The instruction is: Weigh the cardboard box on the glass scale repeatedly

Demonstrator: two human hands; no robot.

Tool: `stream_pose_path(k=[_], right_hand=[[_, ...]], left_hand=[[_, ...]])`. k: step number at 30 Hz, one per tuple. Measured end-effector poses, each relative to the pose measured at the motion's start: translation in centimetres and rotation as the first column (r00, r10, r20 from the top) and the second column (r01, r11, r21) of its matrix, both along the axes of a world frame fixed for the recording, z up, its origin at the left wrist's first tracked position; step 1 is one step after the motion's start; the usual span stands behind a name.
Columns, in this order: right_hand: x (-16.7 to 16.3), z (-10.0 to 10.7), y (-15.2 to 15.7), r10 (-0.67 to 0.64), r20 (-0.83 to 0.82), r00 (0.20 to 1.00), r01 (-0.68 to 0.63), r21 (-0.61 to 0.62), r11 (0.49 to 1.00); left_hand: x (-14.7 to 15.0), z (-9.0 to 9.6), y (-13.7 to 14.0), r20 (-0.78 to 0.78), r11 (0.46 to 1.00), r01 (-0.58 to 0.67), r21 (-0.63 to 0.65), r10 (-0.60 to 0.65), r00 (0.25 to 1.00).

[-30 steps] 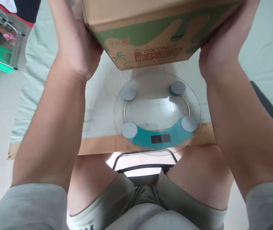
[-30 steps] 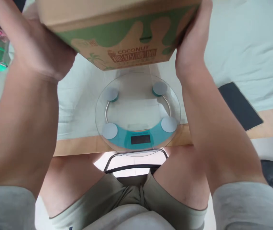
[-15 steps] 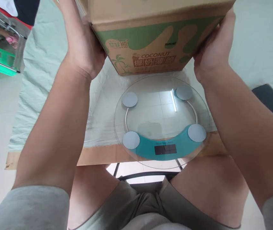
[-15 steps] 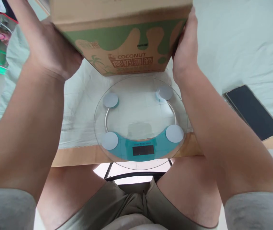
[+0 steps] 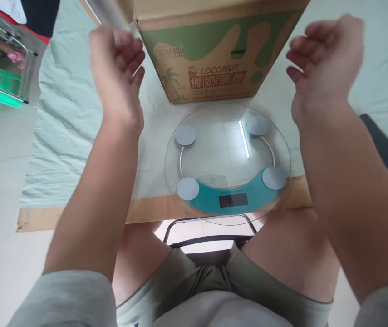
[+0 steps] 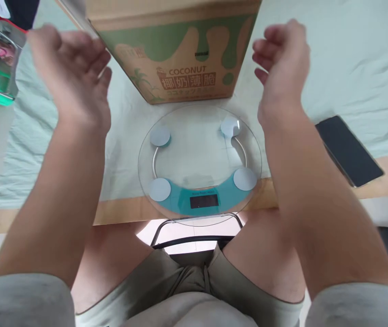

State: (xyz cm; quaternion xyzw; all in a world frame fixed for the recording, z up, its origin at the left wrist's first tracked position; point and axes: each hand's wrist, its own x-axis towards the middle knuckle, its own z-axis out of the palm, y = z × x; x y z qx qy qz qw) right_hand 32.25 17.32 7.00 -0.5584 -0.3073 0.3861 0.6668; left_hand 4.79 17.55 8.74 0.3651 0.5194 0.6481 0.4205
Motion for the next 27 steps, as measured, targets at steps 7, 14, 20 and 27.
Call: stream_pose_path(k=[7, 14, 20, 27], right_hand=[[-0.2, 1.0, -8.3, -0.071, 0.019, 0.997, 0.068, 0.121, 0.99], [1.5, -2.5, -8.6, -0.202, 0.001, 0.979, 0.201, 0.094, 0.975], [3.0, -3.8, -7.4, -0.263, -0.012, 0.965, 0.264, 0.046, 0.964], [3.1, -3.2, -5.8, -0.36, -0.061, 0.931, 0.357, -0.062, 0.932]], left_hand=[[-3.2, -0.6, -7.2, 0.172, 0.984, -0.106, 0.143, 0.081, 0.982], [-2.0, -2.3, -8.8, 0.128, 0.996, -0.057, 0.065, 0.048, 0.991], [-3.4, -4.1, -8.5, -0.135, 0.99, 0.051, 0.13, -0.033, 0.99], [-6.5, -6.9, -6.4, -0.195, 0.982, -0.025, 0.189, 0.062, 0.979]])
